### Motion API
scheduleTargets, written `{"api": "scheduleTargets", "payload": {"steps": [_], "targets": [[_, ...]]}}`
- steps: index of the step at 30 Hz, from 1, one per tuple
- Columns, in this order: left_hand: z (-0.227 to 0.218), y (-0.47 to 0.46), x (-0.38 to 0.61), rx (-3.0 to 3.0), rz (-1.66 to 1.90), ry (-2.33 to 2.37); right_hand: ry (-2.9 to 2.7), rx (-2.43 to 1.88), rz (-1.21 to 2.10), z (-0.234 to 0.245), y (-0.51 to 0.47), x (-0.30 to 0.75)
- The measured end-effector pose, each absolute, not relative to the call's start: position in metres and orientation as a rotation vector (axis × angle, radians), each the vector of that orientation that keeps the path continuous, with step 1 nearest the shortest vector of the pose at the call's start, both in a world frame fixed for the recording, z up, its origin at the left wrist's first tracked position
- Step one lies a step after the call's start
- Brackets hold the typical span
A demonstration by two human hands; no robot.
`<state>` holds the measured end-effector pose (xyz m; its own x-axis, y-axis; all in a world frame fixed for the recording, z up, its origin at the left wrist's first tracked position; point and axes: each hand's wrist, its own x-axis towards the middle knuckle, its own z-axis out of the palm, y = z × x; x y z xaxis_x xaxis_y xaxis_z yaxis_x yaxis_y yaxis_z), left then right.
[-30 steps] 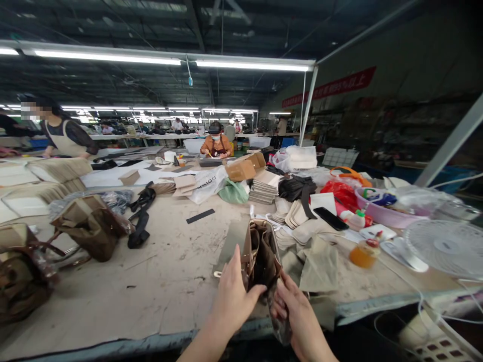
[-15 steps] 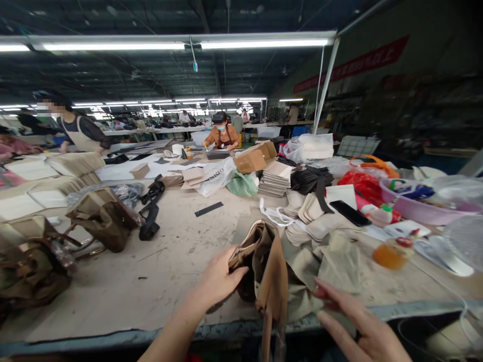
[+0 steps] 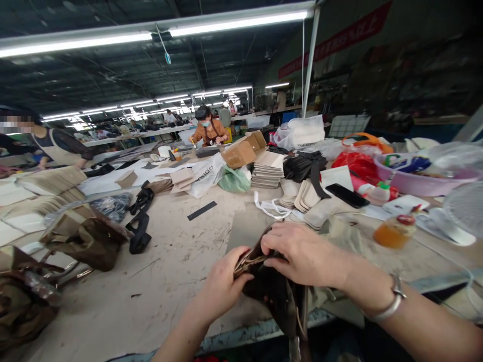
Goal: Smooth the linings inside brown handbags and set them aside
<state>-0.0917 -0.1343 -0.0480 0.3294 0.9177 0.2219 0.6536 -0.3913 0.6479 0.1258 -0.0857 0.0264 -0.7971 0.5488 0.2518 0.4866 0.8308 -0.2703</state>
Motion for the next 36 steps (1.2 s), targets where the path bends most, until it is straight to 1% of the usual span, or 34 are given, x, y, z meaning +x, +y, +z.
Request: {"api": "scheduleTargets", "payload": {"steps": [3, 5, 7, 11, 18, 24, 29, 36], "targets": [[-0.056, -0.130, -0.090, 2.154, 0.998, 1.371, -2.675, -0.840, 0.254, 0.019, -0.086, 0.130], [-0.059, -0.128, -0.087, 2.216, 1.159, 1.277, -2.654, -0.869, 0.281, 0.015, -0.083, 0.132], [-0.059, -0.128, -0.086, 2.280, 1.239, 1.189, -2.646, -0.874, 0.329, 0.012, -0.079, 0.132], [-0.052, -0.128, -0.083, 2.349, 1.245, 1.168, -2.636, -0.880, 0.348, 0.012, -0.071, 0.131], [-0.043, -0.127, -0.074, 2.364, 1.232, 1.328, -2.656, -0.873, 0.397, 0.007, -0.067, 0.133], [-0.049, -0.126, -0.076, 2.477, 1.299, 1.250, -2.615, -0.771, 0.440, 0.000, -0.067, 0.143], [-0.054, -0.126, -0.079, 2.598, 1.238, 1.231, -2.596, -0.690, 0.476, -0.001, -0.068, 0.149], [-0.055, -0.129, -0.076, 2.657, 1.183, 1.318, -2.616, -0.728, 0.456, -0.001, -0.070, 0.150]]}}
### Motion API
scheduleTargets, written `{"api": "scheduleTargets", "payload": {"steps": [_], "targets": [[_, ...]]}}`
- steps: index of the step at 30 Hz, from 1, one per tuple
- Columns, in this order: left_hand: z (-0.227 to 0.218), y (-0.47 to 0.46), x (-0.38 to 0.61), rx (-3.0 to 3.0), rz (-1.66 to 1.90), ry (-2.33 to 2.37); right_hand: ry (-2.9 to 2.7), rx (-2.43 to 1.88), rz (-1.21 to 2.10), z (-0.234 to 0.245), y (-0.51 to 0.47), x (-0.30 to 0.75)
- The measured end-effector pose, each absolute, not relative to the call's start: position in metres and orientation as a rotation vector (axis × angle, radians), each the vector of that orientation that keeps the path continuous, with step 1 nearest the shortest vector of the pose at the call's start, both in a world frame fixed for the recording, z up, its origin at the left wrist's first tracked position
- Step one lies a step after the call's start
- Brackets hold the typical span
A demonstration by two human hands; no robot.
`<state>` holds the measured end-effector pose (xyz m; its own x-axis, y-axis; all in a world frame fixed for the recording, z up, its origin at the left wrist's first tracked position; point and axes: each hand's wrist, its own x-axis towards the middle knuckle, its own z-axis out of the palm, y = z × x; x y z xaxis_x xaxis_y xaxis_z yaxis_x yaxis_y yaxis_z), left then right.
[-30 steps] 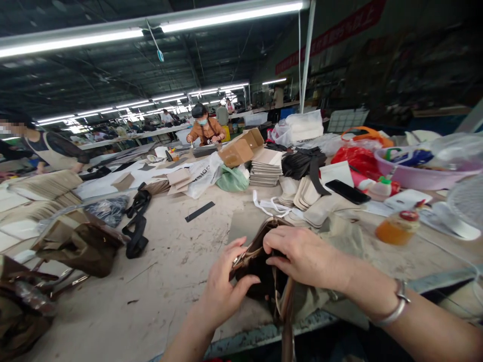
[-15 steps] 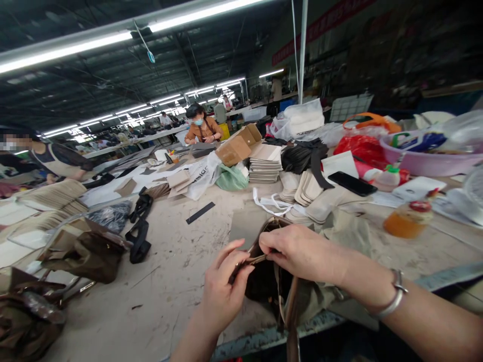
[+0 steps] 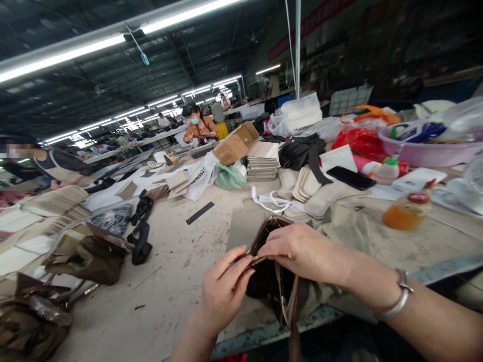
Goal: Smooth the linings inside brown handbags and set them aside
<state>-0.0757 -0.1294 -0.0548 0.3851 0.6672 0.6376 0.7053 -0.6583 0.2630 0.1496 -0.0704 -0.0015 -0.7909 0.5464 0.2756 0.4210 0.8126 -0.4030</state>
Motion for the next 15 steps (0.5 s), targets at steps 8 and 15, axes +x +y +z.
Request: {"api": "scheduleTargets", "payload": {"steps": [8, 15], "targets": [[-0.0551, -0.1289, -0.0744, -2.586, -1.125, -1.312, -2.673, -0.784, 0.424, 0.0042, -0.0727, 0.1507], [-0.0520, -0.1287, -0.0690, -2.609, -1.185, -1.360, -2.656, -0.781, 0.434, 0.0025, -0.0730, 0.1512]]}}
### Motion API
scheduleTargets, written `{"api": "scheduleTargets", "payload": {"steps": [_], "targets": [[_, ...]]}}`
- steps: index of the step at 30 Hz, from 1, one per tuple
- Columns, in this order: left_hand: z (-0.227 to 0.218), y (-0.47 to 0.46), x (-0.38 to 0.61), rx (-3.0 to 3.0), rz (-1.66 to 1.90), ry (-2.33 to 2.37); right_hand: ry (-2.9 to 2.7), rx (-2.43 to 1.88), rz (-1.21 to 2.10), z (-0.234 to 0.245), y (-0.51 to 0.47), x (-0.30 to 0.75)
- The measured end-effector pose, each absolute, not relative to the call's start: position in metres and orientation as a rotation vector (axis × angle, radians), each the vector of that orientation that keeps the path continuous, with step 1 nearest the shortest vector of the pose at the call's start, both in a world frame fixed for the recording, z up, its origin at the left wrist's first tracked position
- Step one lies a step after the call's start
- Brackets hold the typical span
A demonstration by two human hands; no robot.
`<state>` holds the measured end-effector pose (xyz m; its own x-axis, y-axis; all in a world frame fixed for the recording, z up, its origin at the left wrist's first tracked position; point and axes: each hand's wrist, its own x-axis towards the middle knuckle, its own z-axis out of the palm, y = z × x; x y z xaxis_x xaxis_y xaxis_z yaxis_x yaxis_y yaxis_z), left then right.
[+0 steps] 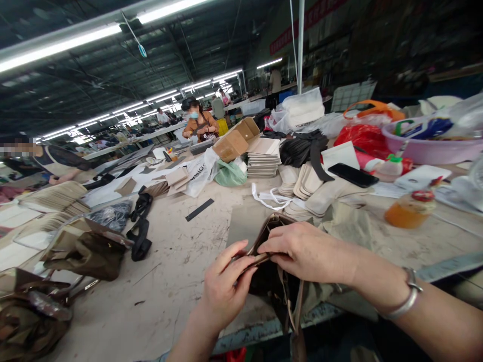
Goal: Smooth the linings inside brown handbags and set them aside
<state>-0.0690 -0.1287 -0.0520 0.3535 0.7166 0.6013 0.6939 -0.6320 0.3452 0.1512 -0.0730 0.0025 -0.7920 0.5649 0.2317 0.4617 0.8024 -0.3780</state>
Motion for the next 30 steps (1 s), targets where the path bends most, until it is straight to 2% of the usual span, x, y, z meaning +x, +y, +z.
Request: {"api": "scheduleTargets", "payload": {"steps": [24, 30], "targets": [[-0.051, -0.124, -0.064, 2.467, 1.247, 1.246, -2.671, -0.753, 0.453, 0.003, -0.069, 0.145], [-0.053, -0.123, -0.065, 2.450, 1.259, 1.240, -2.816, -0.749, 0.431, 0.011, -0.068, 0.136]]}}
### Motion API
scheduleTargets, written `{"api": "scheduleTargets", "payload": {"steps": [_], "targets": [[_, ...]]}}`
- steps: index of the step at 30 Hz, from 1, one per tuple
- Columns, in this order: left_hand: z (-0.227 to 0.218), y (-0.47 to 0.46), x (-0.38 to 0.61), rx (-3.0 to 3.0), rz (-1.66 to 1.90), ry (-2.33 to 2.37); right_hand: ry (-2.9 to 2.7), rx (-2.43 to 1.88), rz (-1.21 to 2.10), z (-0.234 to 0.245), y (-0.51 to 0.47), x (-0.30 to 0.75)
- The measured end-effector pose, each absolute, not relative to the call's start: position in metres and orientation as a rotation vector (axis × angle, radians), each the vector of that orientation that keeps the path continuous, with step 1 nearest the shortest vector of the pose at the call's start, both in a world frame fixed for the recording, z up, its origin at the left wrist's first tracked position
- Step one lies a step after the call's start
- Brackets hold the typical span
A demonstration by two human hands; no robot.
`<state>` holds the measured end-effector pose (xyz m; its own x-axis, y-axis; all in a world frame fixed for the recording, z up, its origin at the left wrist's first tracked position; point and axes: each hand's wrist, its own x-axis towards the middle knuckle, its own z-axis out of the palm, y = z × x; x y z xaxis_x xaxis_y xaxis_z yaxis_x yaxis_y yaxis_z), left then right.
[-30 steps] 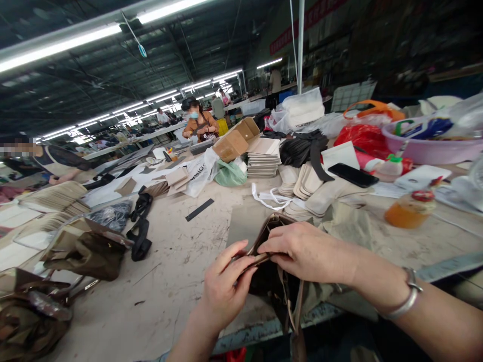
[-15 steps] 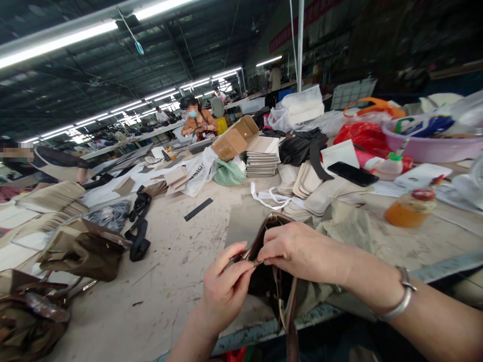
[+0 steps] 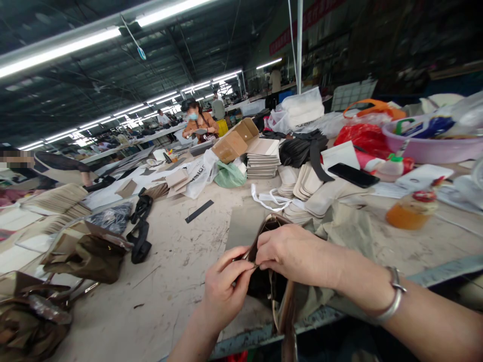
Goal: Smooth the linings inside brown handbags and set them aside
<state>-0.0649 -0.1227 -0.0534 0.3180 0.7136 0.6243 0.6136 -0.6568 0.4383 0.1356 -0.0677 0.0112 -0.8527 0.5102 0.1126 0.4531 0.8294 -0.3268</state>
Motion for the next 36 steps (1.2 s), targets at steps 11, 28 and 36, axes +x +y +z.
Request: {"api": "scheduleTargets", "payload": {"steps": [11, 28, 36], "targets": [[-0.061, -0.124, -0.068, 2.383, 1.157, 1.501, -2.710, -0.831, 0.443, 0.003, -0.064, 0.135], [-0.062, -0.121, -0.068, 2.590, 1.250, 1.219, -2.763, -0.784, 0.423, 0.002, -0.071, 0.143], [-0.065, -0.123, -0.065, 2.319, 1.372, 1.231, -2.660, -0.873, 0.318, -0.005, -0.070, 0.141]]}}
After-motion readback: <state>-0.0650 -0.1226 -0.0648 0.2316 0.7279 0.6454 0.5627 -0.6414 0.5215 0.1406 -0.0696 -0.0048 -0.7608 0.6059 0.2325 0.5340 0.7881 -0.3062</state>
